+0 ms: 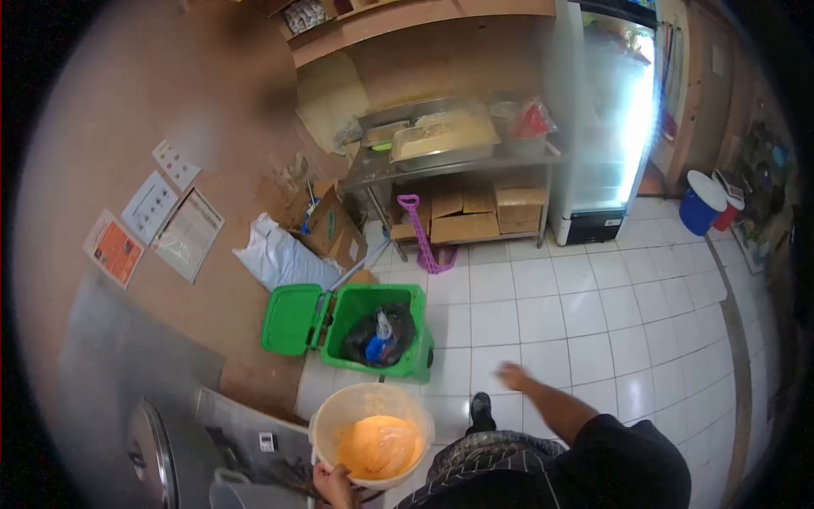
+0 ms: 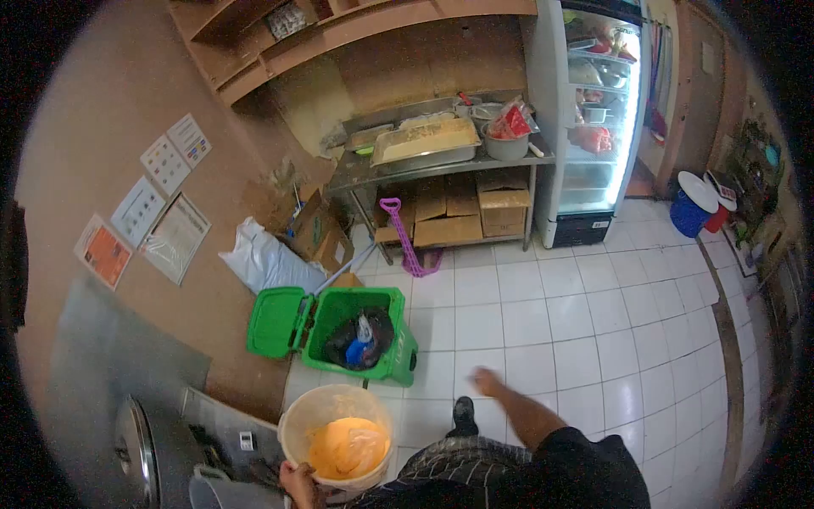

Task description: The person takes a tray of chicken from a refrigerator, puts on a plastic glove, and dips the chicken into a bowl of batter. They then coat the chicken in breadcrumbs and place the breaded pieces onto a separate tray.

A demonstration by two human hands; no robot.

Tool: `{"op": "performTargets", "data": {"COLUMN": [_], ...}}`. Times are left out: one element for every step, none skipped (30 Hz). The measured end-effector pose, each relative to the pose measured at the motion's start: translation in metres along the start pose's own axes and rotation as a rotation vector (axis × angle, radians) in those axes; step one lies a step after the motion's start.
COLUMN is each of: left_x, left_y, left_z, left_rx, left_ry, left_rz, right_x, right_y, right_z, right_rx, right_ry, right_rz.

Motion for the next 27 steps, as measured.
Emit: {"op": "performTargets", "data": {"left_x": [0.010,0.017,0.067,0.093,0.113,0.130,0.142,0.158,0.175,0.197,0.223,0.247,0.270,0.292,0.309,0.320,0.334,0.349,0.368,0.394,0.420,0.439,0.458,0.477,0.496,0.517,0.536], "left_y": [0.006,0.010,0.027,0.027,0.024,0.039,0.055,0.061,0.067,0.064,0.058,0.055,0.052,0.049,0.047,0.057,0.066,0.072,0.074,0.074,0.073,0.074,0.077,0.077,0.075,0.073,0.073], "left_z": [0.014,0.027,0.094,0.131,0.174,0.217,0.253,0.288,0.315,0.347,0.381,0.412,0.440,0.467,0.492,0.522,0.555,0.581,0.605,0.628,0.645,0.659,0.674,0.691,0.708,0.727,0.743], "left_rx": [0.066,0.126,0.167,0.131,0.081,0.014,-0.027,-0.048,-0.045,-0.101,-0.150,-0.197,-0.211,-0.216,-0.217,-0.231,-0.266,-0.292,-0.329,-0.364,-0.391,-0.349,-0.308,-0.268,-0.288,-0.310,-0.335], "left_ry": [-0.006,-0.009,-0.020,-0.031,-0.034,-0.033,-0.028,-0.039,-0.050,-0.057,-0.068,-0.083,-0.073,-0.062,-0.049,-0.030,-0.022,-0.006,0.011,0.013,0.020,-0.006,-0.034,-0.066,-0.041,-0.022,-0.010], "left_rz": [0.002,-0.003,-0.003,0.022,0.037,0.034,0.016,0.025,0.044,0.067,0.093,0.123,0.118,0.109,0.096,0.105,0.117,0.125,0.139,0.133,0.125,0.116,0.105,0.094,0.106,0.119,0.134], "right_x": [-0.054,-0.091,-0.122,-0.156,-0.195,-0.238,-0.288,-0.321,-0.345,-0.350,-0.348,-0.335,-0.319,-0.305,-0.239,-0.174,-0.107,-0.033,0.048,0.130,0.192,0.252,0.320,0.359,0.438,0.491,0.525], "right_y": [0.069,0.140,0.210,0.274,0.293,0.313,0.320,0.329,0.334,0.337,0.318,0.311,0.302,0.289,0.287,0.285,0.277,0.250,0.255,0.259,0.222,0.180,0.182,0.145,0.158,0.151,0.121], "right_z": [0.010,0.020,0.027,0.031,-0.012,-0.054,-0.060,-0.064,-0.051,-0.056,-0.068,-0.073,-0.077,-0.080,-0.087,-0.090,-0.100,-0.156,-0.173,-0.204,-0.286,-0.375,-0.404,-0.478,-0.483,-0.530,-0.587], "right_rx": [0.373,0.196,0.002,-0.189,-0.250,-0.324,-0.386,0.131,0.707,1.336,1.423,1.510,0.869,0.175,0.686,1.465,1.877,2.006,2.090,1.592,1.389,1.185,1.053,1.011,1.070,0.744,0.695], "right_ry": [0.198,0.261,0.333,0.415,0.318,0.197,0.498,0.653,0.755,0.840,0.877,0.847,0.637,0.739,0.544,0.493,0.527,0.465,0.332,0.436,0.435,0.452,0.361,0.331,0.342,0.353,0.504], "right_rz": [0.587,0.523,0.472,0.434,0.615,0.786,0.750,1.101,1.412,1.660,1.691,1.734,1.094,0.526,0.680,0.940,1.284,1.219,1.076,0.752,0.670,0.597,0.495,0.354,0.141,-0.030,0.015]}}
Point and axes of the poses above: each hand's wrist, its own x-axis towards the middle knuckle, its own z-axis out of the palm, y = z × x, the point moved 1 cm from there along x, towards the middle knuckle, and after that the axes turned 7 degrees about z, right-handed, at the moved point
